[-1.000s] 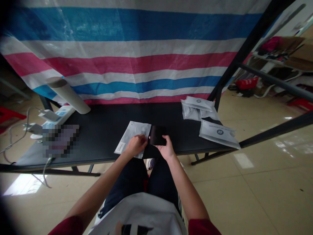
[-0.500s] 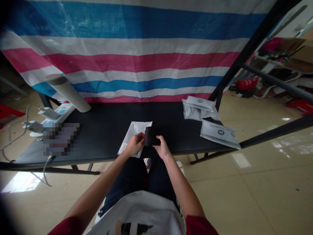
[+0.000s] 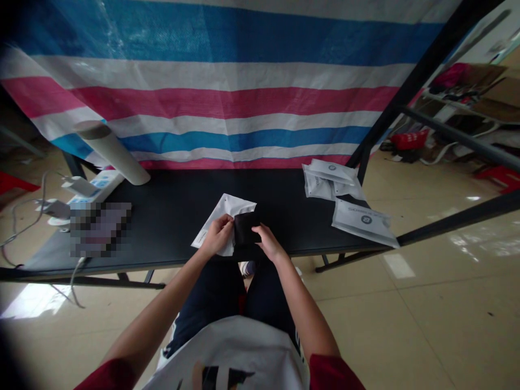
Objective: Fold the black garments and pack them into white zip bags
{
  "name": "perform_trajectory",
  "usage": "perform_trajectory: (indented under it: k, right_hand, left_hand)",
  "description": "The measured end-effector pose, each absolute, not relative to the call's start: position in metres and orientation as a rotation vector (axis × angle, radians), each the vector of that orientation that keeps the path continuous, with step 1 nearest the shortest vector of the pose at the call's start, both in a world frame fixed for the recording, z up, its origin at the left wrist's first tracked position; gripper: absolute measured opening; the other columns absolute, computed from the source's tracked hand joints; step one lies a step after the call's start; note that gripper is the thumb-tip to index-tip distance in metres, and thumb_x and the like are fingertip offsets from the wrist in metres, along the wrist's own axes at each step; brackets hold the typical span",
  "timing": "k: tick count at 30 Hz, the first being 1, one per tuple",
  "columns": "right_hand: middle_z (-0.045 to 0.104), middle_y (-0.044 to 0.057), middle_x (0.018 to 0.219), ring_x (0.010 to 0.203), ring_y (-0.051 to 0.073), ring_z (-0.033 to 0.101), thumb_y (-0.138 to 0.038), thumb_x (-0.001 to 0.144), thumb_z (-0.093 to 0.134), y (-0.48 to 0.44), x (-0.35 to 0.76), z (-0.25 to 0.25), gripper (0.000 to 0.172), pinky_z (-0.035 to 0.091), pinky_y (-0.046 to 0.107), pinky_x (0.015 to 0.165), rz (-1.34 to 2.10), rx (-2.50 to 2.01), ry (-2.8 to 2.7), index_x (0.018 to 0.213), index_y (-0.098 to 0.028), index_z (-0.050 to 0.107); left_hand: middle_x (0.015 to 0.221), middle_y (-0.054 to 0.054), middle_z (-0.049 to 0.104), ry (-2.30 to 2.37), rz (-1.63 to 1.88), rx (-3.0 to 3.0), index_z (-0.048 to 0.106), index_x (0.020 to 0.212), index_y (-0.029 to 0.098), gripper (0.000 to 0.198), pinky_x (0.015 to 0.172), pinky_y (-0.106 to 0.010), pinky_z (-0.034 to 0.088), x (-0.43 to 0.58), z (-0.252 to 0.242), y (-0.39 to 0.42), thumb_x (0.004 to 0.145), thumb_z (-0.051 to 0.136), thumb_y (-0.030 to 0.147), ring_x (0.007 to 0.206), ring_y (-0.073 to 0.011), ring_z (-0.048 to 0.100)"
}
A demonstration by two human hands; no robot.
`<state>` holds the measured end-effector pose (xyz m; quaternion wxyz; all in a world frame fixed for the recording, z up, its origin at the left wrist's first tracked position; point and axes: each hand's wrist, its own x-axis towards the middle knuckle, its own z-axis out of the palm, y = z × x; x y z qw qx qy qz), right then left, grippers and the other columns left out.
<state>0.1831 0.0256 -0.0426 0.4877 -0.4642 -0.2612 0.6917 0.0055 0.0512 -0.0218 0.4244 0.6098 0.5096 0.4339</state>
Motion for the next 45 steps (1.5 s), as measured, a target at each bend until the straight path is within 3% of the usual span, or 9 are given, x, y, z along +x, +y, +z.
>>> perform_trajectory:
  k: [5,8,11,18,26,31,36,40,45]
  right_hand:
    - [0.066,0.000,0.080,0.078,0.018,0.062,-0.041,0.068,0.073,0.037,0.185,-0.041,0.027,0.046,0.025,0.061,1.630,-1.321,-1.028,0.083,-0.020,0.067]
    - [0.050,-0.004,0.056,0.061,0.013,0.051,-0.051,0.068,0.073,0.047,0.182,-0.042,0.038,0.036,0.023,0.054,1.362,-1.420,-1.351,0.060,-0.017,0.060]
    - [0.041,-0.005,0.050,0.056,0.012,0.044,-0.059,0.068,0.069,0.055,0.173,-0.048,0.048,0.032,0.023,0.052,1.133,-1.470,-1.335,0.051,-0.017,0.052]
    - [0.051,-0.002,0.053,0.052,0.012,0.047,-0.057,0.073,0.060,0.060,0.156,-0.062,0.043,0.033,0.023,0.049,1.335,-1.397,-1.365,0.060,-0.016,0.057]
    - [0.071,0.012,0.077,0.074,0.024,0.067,-0.029,0.083,0.057,0.056,0.166,-0.040,0.023,0.037,0.026,0.059,0.679,-1.694,-1.995,0.066,-0.016,0.067]
    - [0.072,0.009,0.090,0.079,0.020,0.067,-0.038,0.092,0.046,0.046,0.188,-0.035,0.030,0.046,0.026,0.067,0.849,-1.506,-1.741,0.090,-0.018,0.069]
    - [0.065,0.001,0.070,0.059,0.016,0.063,-0.058,0.088,0.051,0.013,0.215,-0.040,0.039,0.045,0.023,0.051,1.217,-1.453,-1.412,0.090,-0.020,0.058]
    - [0.062,-0.003,0.068,0.060,0.016,0.064,-0.055,0.079,0.065,-0.014,0.214,-0.041,0.037,0.047,0.023,0.050,1.547,-1.308,-1.401,0.087,-0.022,0.049]
    - [0.057,-0.006,0.063,0.054,0.013,0.058,-0.049,0.076,0.070,-0.022,0.203,-0.043,0.036,0.045,0.023,0.050,1.549,-1.229,-1.348,0.080,-0.023,0.046]
  left_hand:
    - [0.066,0.002,0.050,1.296,1.090,1.710,0.052,0.072,0.017,0.024,0.055,-0.021,0.034,0.006,0.003,0.044,0.088,0.046,0.034,0.064,-0.0116,0.046]
    - [0.065,0.002,0.052,1.221,0.906,1.831,0.055,0.074,0.017,0.022,0.057,-0.022,0.035,0.006,0.006,0.040,0.088,0.047,0.032,0.063,-0.0115,0.046]
    - [0.062,0.003,0.049,1.153,0.818,1.826,0.053,0.073,0.017,0.024,0.057,-0.022,0.035,0.009,0.004,0.040,0.089,0.046,0.034,0.059,-0.0104,0.044]
    - [0.063,0.002,0.053,1.159,0.864,1.868,0.055,0.075,0.017,0.019,0.057,-0.021,0.037,0.015,0.005,0.035,0.088,0.046,0.027,0.060,-0.0108,0.048]
    - [0.063,0.001,0.054,1.247,0.895,1.993,0.056,0.076,0.018,0.019,0.056,-0.022,0.036,0.032,0.010,0.027,0.090,0.048,0.027,0.058,-0.0113,0.050]
    - [0.084,-0.005,0.063,1.221,0.891,2.165,0.059,0.087,0.018,0.019,0.071,-0.029,0.045,0.026,0.010,0.019,0.089,0.057,0.037,0.079,-0.0184,0.057]
    - [0.115,-0.010,0.059,1.068,0.688,2.482,0.061,0.108,0.019,0.048,0.090,-0.043,0.045,0.009,0.001,0.002,0.069,0.080,0.040,0.105,-0.0290,0.052]
    - [0.120,-0.010,0.059,1.090,0.634,2.597,0.066,0.104,0.021,0.031,0.089,-0.044,0.042,0.006,-0.015,-0.002,0.079,0.072,0.037,0.112,-0.0304,0.050]
    - [0.115,-0.010,0.064,1.048,0.591,2.703,0.068,0.105,0.020,0.026,0.085,-0.041,0.041,0.010,-0.022,-0.001,0.083,0.069,0.035,0.108,-0.0285,0.053]
